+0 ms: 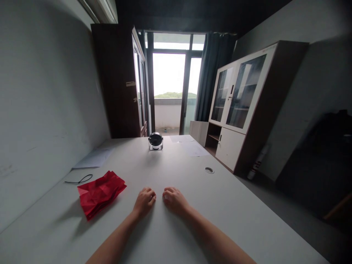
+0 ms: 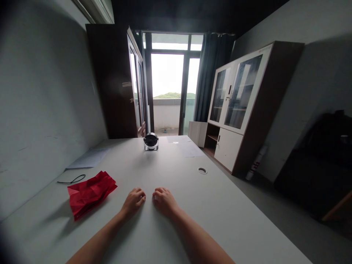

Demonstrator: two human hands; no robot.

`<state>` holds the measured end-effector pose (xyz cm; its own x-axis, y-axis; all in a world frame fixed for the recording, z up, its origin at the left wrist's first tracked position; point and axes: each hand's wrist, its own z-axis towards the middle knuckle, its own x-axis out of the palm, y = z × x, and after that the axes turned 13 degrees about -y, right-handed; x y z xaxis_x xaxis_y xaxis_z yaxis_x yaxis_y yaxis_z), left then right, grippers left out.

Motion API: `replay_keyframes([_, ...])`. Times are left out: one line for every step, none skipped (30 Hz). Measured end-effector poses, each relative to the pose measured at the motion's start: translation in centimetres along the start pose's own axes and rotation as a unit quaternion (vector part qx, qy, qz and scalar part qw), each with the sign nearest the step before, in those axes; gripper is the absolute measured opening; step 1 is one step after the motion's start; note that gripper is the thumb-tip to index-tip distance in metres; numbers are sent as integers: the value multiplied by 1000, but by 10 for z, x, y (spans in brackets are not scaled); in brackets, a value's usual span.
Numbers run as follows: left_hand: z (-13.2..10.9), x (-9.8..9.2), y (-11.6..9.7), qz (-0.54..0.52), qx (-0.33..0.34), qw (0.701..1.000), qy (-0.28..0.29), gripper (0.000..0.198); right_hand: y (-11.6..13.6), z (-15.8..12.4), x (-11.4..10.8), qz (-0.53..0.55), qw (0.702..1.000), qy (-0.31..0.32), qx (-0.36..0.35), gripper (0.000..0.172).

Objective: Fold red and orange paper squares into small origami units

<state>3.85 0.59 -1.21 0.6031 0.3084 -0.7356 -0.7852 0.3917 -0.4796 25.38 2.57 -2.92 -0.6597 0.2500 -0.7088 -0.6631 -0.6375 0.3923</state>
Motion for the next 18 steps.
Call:
replay_keyframes([0, 0, 0, 2, 0, 1000, -2, 21, 0, 0, 1, -1, 1000, -3, -1, 18])
replay_keyframes([0, 0, 1, 2, 2, 1000, -3, 20, -1, 0, 2, -2, 1000, -7, -2, 18])
replay_keyframes([0, 0, 1, 2, 5, 1000, -5, 19, -1, -1, 3, -4, 1000, -10, -1, 18])
replay_keyframes([-1, 0, 1, 0, 8, 1000, -6, 18, -1, -1, 3, -6, 1000, -12, 0, 19])
replay_keyframes([-1, 0, 1, -2, 11, 1000, -7, 17, 0, -1, 4, -7, 1000, -12, 1, 18])
replay_keyframes([-1, 0, 1, -4, 13, 1000, -6, 16, 0, -1, 4, -8, 1000, -11, 2, 18])
replay_keyframes([-2, 0, 1, -7, 14, 1000, -4, 14, 1, -2, 3, -8, 1000, -11, 3, 18])
replay_keyframes([-2, 0, 1, -9, 16, 1000, -3, 13, 1, -2, 3, -8, 1000, -10, 3, 18])
replay_keyframes([-2, 0, 1, -12, 17, 1000, -2, 13, 1, -2, 3, -6, 1000, -9, 3, 18])
replay_keyframes([-2, 0, 1, -16, 19, 1000, -2, 12, 1, -2, 3, -5, 1000, -9, 4, 17])
replay_keyframes([-3, 0, 1, -19, 20, 1000, -1, 12, 1, -2, 3, -4, 1000, -8, 5, 17])
replay_keyframes([-3, 0, 2, -23, 21, 1000, -2, 13, 1, -2, 3, -3, 1000, -8, 6, 17])
replay_keyframes([-3, 0, 2, -27, 21, 999, -2, 13, 1, -2, 3, -2, 1000, -8, 6, 17])
replay_keyframes([-3, 0, 3, -30, 21, 999, -2, 13, 1, -1, 3, -1, 1000, -8, 6, 18])
replay_keyframes([-3, 0, 3, -33, 21, 999, -3, 13, 1, -1, 2, 0, 1000, -9, 5, 18])
replay_keyframes([-3, 0, 4, -35, 20, 999, -3, 12, 2, 0, 2, 1, 1000, -8, 5, 19])
replay_keyframes([-2, 0, 4, -37, 20, 999, -4, 12, 2, 0, 2, 2, 1000, -7, 5, 19])
replay_keyframes([-2, 1, 4, -38, 20, 999, -4, 12, 2, 0, 1, 3, 1000, -4, 5, 19])
